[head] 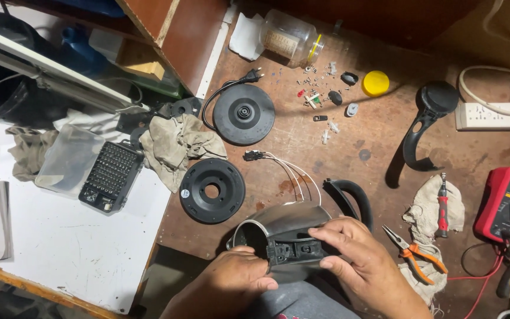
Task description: Attaching a plastic handle to the body of an electric kettle using a screwdriver
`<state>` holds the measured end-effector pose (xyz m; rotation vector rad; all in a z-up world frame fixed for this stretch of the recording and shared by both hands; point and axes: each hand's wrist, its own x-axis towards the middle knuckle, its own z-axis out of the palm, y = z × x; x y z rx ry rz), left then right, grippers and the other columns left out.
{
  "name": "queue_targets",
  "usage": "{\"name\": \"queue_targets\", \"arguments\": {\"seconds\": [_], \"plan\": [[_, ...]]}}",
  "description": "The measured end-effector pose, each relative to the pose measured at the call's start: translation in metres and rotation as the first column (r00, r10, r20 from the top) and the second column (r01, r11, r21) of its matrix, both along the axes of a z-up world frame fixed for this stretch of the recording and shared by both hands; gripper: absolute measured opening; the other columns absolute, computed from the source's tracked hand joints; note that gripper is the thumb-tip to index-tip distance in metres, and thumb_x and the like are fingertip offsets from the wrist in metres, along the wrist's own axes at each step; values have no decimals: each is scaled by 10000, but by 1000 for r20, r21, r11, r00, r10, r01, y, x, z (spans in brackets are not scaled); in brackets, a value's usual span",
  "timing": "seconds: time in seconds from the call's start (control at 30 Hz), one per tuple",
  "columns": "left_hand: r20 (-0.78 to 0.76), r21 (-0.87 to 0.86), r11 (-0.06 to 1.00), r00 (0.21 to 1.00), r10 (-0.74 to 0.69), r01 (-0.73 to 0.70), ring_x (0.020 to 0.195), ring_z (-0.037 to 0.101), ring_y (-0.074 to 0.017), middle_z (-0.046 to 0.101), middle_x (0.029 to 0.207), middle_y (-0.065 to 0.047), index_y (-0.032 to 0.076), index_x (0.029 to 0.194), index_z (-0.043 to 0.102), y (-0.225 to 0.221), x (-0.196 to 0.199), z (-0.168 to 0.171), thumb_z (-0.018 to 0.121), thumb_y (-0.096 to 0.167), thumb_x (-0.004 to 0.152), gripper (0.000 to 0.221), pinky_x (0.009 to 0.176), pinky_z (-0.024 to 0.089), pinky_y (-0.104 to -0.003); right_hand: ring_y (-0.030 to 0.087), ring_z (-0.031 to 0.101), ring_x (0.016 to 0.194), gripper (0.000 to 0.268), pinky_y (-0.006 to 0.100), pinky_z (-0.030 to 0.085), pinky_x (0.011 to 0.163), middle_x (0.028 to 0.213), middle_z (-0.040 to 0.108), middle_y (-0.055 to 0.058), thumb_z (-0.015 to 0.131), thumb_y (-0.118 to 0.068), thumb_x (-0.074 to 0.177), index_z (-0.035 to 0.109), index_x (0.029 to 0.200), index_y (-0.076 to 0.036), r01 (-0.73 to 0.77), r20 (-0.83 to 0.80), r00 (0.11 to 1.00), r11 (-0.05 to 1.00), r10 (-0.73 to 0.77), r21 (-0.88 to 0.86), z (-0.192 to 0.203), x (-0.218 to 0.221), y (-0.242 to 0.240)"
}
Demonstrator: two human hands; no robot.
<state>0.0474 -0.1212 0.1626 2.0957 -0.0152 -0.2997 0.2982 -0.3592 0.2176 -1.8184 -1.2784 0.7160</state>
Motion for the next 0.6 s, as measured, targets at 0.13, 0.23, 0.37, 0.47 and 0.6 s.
{"name": "queue_targets", "arguments": {"seconds": [0.13,0.23,0.37,0.47,0.6], "plan": [[61,-54,996,995,73,-69,726,530,-312,558,776,-33,148,854,465,-1,-1,12,618,478,1266,550,826,486,-460,240,772,1306,499,412,585,1158,1373,784,84,685,-449,1142,785,1557,-189,-4,-24,1000,1000,4,10,0,-1,2],[70,-44,998,997,37,-34,722,563,-349,600,778,-70,138,860,495,1,-5,7,626,493,1270,558,803,482,-480,267,754,1347,504,447,567,1182,1341,786,84,674,-451,1150,775,1557,-172,-43,10,999,999,42,23,7,-2,6],[134,-90,995,990,46,-34,712,486,-292,509,765,-48,147,847,451,3,-11,8,663,412,1276,546,799,465,-463,255,765,1280,487,455,567,1165,1259,767,31,693,-436,1146,776,1553,-182,-60,51,997,997,57,47,15,-6,11],[-207,-142,982,974,95,-126,907,602,-232,634,930,-41,185,971,617,9,-2,31,738,477,1139,358,885,493,-401,240,764,1206,486,461,547,1158,1228,764,9,717,-445,1135,781,1552,-204,-68,76,995,996,64,54,14,-10,13],[-833,-484,348,544,96,-803,868,660,-163,745,1021,-142,14,1287,749,17,20,106,680,33,987,309,723,481,-293,268,750,1177,488,448,580,1082,1224,754,43,761,-445,1122,786,1541,-197,-74,118,991,994,65,75,16,-22,20]]}}
